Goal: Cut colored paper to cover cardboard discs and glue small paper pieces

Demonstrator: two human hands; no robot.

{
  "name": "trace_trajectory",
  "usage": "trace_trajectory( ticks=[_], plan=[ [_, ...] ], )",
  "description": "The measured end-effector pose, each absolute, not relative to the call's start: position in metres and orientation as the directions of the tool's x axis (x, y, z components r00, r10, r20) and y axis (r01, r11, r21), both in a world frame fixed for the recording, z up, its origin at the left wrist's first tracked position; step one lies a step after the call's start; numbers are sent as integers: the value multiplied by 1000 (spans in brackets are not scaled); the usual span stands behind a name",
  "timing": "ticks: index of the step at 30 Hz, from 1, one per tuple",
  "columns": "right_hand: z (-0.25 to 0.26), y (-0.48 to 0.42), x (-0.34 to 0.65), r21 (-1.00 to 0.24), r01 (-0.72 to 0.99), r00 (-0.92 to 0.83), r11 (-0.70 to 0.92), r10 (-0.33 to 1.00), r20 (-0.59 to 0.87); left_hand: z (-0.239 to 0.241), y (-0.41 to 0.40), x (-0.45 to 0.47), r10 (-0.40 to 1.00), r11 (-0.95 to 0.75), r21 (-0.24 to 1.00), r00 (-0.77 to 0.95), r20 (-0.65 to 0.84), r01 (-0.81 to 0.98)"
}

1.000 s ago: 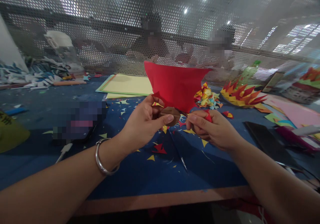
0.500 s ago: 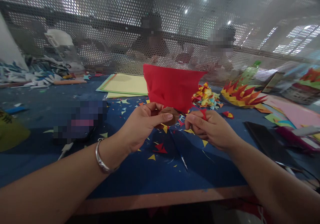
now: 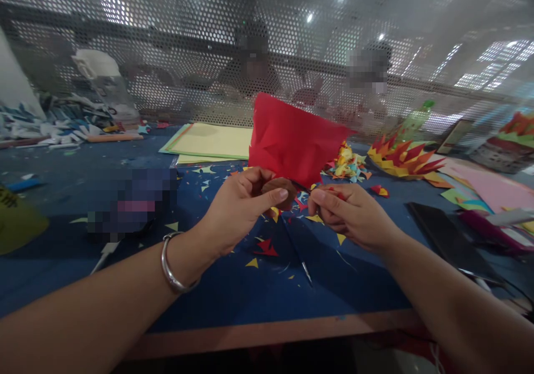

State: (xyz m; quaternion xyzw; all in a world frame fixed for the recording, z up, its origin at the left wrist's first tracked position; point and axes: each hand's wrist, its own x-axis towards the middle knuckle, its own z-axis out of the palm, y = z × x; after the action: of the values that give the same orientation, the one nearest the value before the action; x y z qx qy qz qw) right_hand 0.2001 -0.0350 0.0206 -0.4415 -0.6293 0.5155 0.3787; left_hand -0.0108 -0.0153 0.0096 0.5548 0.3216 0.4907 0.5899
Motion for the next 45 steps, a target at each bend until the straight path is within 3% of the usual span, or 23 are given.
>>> trace_trajectory(
  ticks=[4,28,45],
  plan=[
    [22,-36,201,-984,162,-329,67,944,10,10,-14,-12,932,-143,963,295,209,-230],
    [23,-37,201,-986,154,-324,60,946,7,13,-16,-13,928,-51,965,344,141,-259],
    [22,-37,201,-988,144,-336,53,942,1,7,-10,-14,878,-116,957,424,224,-266]
  ],
)
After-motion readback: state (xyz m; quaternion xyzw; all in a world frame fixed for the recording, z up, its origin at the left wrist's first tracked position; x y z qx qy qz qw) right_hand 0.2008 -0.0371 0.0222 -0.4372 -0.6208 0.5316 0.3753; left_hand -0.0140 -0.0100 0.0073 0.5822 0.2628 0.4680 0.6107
